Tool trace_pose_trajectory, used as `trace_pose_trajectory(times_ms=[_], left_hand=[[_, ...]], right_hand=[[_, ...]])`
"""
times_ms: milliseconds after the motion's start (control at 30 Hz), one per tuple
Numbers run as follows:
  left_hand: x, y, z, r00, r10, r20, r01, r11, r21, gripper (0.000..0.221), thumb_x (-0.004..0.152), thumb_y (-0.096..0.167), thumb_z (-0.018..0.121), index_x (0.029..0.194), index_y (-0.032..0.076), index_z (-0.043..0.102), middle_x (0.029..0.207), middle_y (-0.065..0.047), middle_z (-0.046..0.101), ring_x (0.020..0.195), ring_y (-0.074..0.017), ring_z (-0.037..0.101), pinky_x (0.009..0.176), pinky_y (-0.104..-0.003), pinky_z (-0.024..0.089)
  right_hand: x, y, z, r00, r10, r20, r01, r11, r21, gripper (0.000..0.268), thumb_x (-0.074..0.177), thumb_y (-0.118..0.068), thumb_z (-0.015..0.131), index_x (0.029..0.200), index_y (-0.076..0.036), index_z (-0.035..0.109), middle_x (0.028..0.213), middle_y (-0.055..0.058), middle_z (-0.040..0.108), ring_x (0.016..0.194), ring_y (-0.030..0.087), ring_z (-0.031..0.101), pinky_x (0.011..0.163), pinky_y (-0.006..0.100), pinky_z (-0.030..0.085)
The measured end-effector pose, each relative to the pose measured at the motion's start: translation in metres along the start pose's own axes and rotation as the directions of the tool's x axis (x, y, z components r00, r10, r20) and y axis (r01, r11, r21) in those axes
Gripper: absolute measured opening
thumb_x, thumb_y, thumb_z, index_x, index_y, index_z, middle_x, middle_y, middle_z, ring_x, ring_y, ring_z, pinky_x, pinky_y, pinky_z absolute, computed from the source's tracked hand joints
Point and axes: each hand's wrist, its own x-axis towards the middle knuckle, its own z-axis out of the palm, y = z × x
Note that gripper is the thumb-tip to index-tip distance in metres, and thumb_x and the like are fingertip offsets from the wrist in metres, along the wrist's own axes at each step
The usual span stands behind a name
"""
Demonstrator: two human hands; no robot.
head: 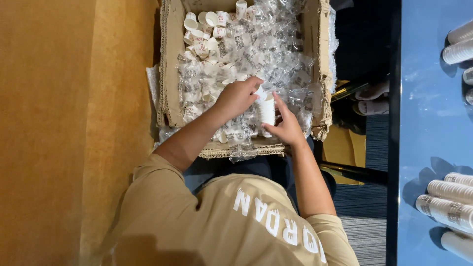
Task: The person is unboxing a large number of paper cups from a cardboard box and arranging them onto a table.
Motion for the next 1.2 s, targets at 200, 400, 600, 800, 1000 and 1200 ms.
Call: trace_pose_trajectory(times_ms=[200, 400, 600, 800, 1000, 1200], left_hand=[[-0.001, 0.004, 0.004, 0.995, 0.051, 0.085, -0.055, 0.997, 0.049, 0.031, 0.086, 0.015, 0.073, 0.118, 0.010, 0.072, 0.101, -0.015, 0.076, 0.091, -0.0315, 0.074, 0.080, -0.042, 0.057], [-0.007, -0.006, 0.029, 0.982, 0.144, 0.120, -0.131, 0.985, -0.112, 0.028, 0.092, 0.017, 0.070, 0.119, 0.010, 0.073, 0.106, -0.015, 0.076, 0.096, -0.0310, 0.074, 0.086, -0.041, 0.057], [-0.014, 0.003, 0.022, 0.970, 0.230, 0.081, -0.232, 0.972, 0.020, 0.041, 0.089, 0.024, 0.074, 0.125, 0.007, 0.065, 0.131, -0.020, 0.063, 0.120, -0.0328, 0.061, 0.098, -0.043, 0.051], [0.008, -0.088, 0.074, 0.376, -0.114, 0.919, -0.112, 0.980, 0.167, 0.051, 0.097, 0.033, 0.066, 0.146, 0.019, 0.057, 0.146, -0.011, 0.061, 0.128, -0.0266, 0.063, 0.108, -0.044, 0.049], [0.085, -0.067, 0.006, 0.723, -0.390, 0.570, -0.100, 0.758, 0.645, 0.083, 0.085, 0.009, 0.072, 0.157, 0.029, 0.036, 0.171, -0.011, 0.005, 0.157, -0.0334, 0.013, 0.125, -0.052, 0.014], [0.081, -0.073, 0.015, 0.994, 0.026, 0.104, -0.099, 0.597, 0.796, 0.041, 0.095, 0.007, 0.058, 0.134, 0.017, 0.065, 0.161, -0.019, 0.035, 0.141, -0.0451, 0.044, 0.107, -0.055, 0.045]], right_hand=[[0.001, -0.009, 0.001, 0.998, 0.038, 0.045, -0.032, 0.990, -0.135, 0.106, 0.073, -0.017, 0.089, 0.162, -0.015, 0.032, 0.138, 0.020, 0.064, 0.107, 0.027, 0.068, 0.084, 0.036, 0.057], [-0.001, -0.001, 0.006, 0.999, 0.053, -0.005, -0.053, 0.990, -0.129, 0.109, 0.071, -0.020, 0.091, 0.160, -0.011, 0.028, 0.143, 0.022, 0.059, 0.112, 0.028, 0.068, 0.082, 0.037, 0.059], [0.004, 0.015, 0.004, 0.972, 0.050, -0.229, -0.072, 0.993, -0.089, 0.109, 0.078, -0.013, 0.092, 0.160, -0.010, 0.021, 0.139, 0.026, 0.061, 0.122, 0.032, 0.067, 0.101, 0.041, 0.056], [0.001, 0.018, 0.000, 0.883, 0.094, -0.460, -0.018, 0.986, 0.168, 0.113, 0.084, -0.001, 0.088, 0.164, -0.012, 0.009, 0.146, 0.024, 0.053, 0.126, 0.032, 0.065, 0.104, 0.042, 0.058], [0.001, 0.018, 0.000, 0.874, 0.102, -0.475, -0.013, 0.982, 0.187, 0.113, 0.085, -0.001, 0.088, 0.165, -0.012, 0.008, 0.146, 0.023, 0.053, 0.123, 0.030, 0.066, 0.104, 0.040, 0.059], [0.002, 0.015, 0.001, 0.904, 0.073, -0.421, -0.023, 0.992, 0.123, 0.115, 0.083, -0.001, 0.089, 0.164, -0.011, 0.009, 0.148, 0.022, 0.052, 0.125, 0.031, 0.065, 0.103, 0.041, 0.058]])
